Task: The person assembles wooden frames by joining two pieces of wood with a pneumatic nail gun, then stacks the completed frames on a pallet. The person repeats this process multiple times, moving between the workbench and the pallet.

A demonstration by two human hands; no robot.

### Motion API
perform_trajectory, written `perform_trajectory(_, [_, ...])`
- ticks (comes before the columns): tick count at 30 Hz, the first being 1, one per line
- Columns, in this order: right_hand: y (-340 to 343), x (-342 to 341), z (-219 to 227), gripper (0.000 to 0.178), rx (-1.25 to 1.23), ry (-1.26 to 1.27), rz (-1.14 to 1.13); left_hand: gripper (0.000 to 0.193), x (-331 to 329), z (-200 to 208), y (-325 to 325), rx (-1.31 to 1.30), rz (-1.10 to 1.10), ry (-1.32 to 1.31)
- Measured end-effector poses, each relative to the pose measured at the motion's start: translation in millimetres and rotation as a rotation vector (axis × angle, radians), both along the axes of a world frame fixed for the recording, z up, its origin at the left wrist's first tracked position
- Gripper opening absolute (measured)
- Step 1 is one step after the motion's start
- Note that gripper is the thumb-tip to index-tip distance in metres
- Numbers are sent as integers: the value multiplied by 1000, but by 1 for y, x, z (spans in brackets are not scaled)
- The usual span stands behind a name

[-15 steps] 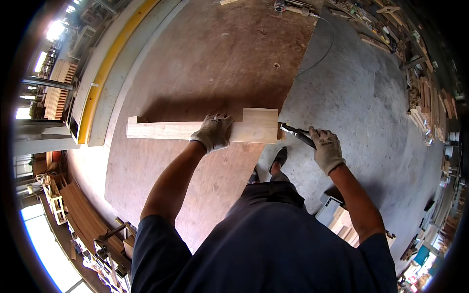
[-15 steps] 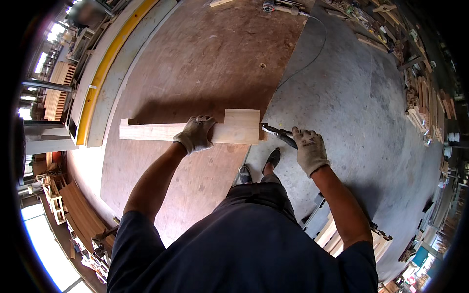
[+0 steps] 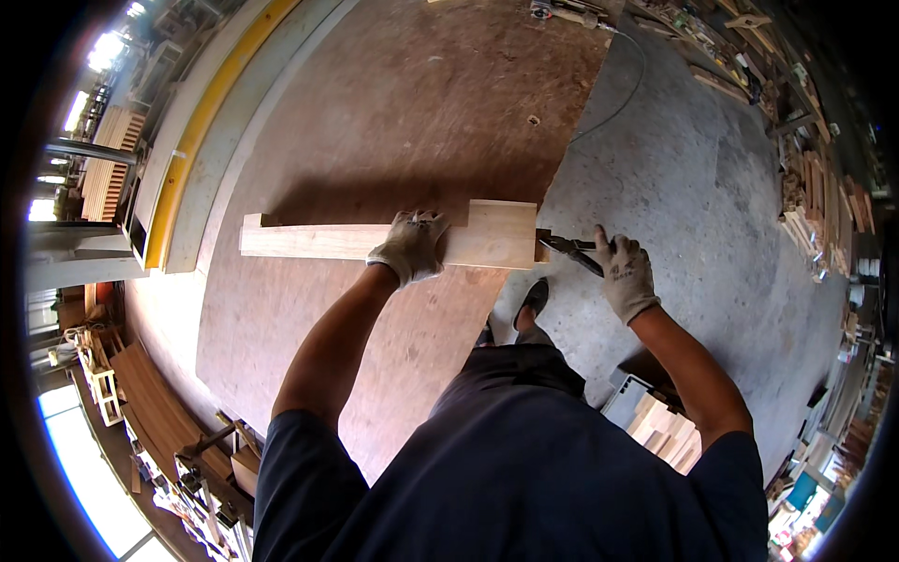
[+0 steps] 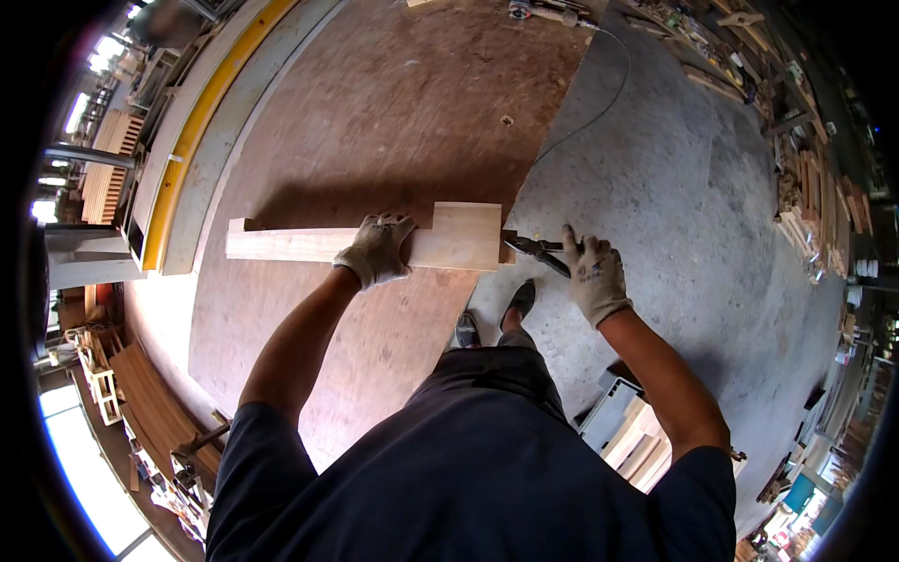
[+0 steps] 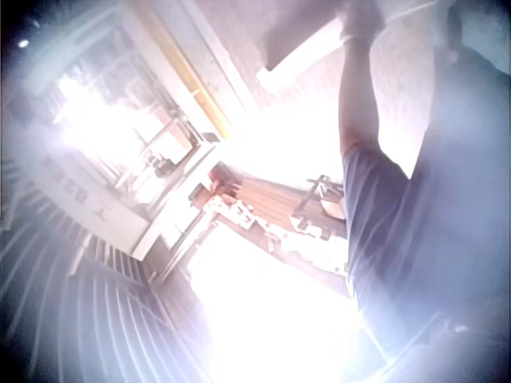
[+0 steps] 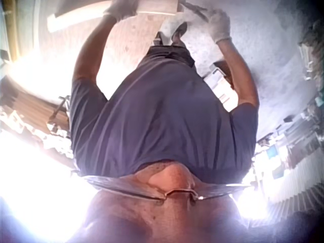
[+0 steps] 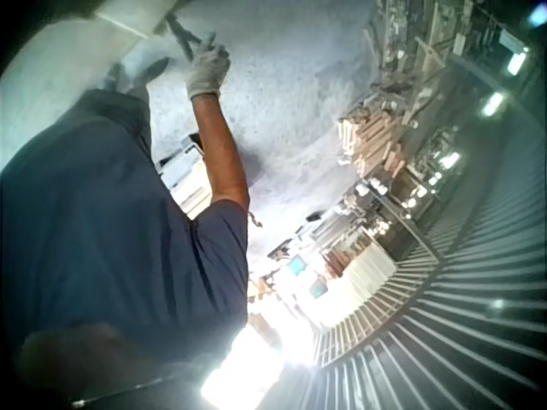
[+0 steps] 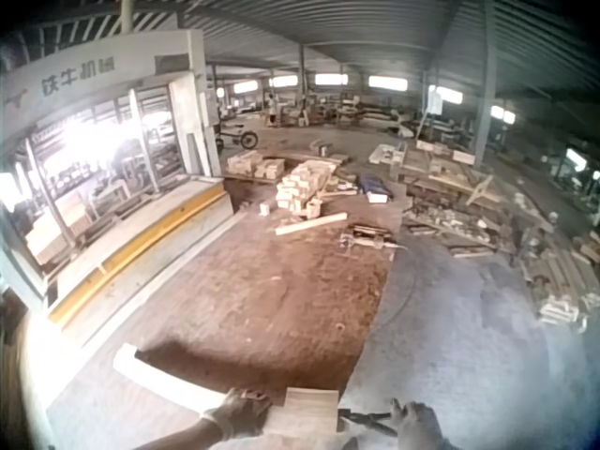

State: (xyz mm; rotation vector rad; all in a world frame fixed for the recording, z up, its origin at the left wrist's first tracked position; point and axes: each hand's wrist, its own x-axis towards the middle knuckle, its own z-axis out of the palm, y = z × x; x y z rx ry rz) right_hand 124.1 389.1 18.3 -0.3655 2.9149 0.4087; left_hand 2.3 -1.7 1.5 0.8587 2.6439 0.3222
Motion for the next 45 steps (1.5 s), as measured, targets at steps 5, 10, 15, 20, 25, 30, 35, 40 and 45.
perform_trajectory(5, [4,-7,21,55,-172,-168,-129,52,1,-9,-1,58,-4,85])
perform_trajectory(10, [-19,-36,83,41,-217,-491,-241,52,1,-3,0,41,-1,48])
perform_trajectory(15, [-10,-48,80,36,-381,-686,-392,52,1,3,5,-6,5,39])
perform_trajectory(20, [3,-38,55,35,-664,-774,-514,49,0,3,2,35,-12,43])
perform_trajectory(25, [26,15,-36,29,-1359,-926,-727,50,-1,-3,3,28,-18,94])
perform_trajectory(30, [5,45,-31,44,-1763,-1030,-942,50,1,2,2,28,-8,58])
perform_trajectory(35, [-7,60,-32,29,-1610,-789,-972,52,0,-5,-2,24,-7,40])
perform_trajectory(40, [-13,54,-23,28,-1222,-673,-851,49,1,0,3,30,-12,53])
perform_trajectory(45, [-9,45,4,34,-864,-475,-714,44,2,-6,0,72,-6,82])
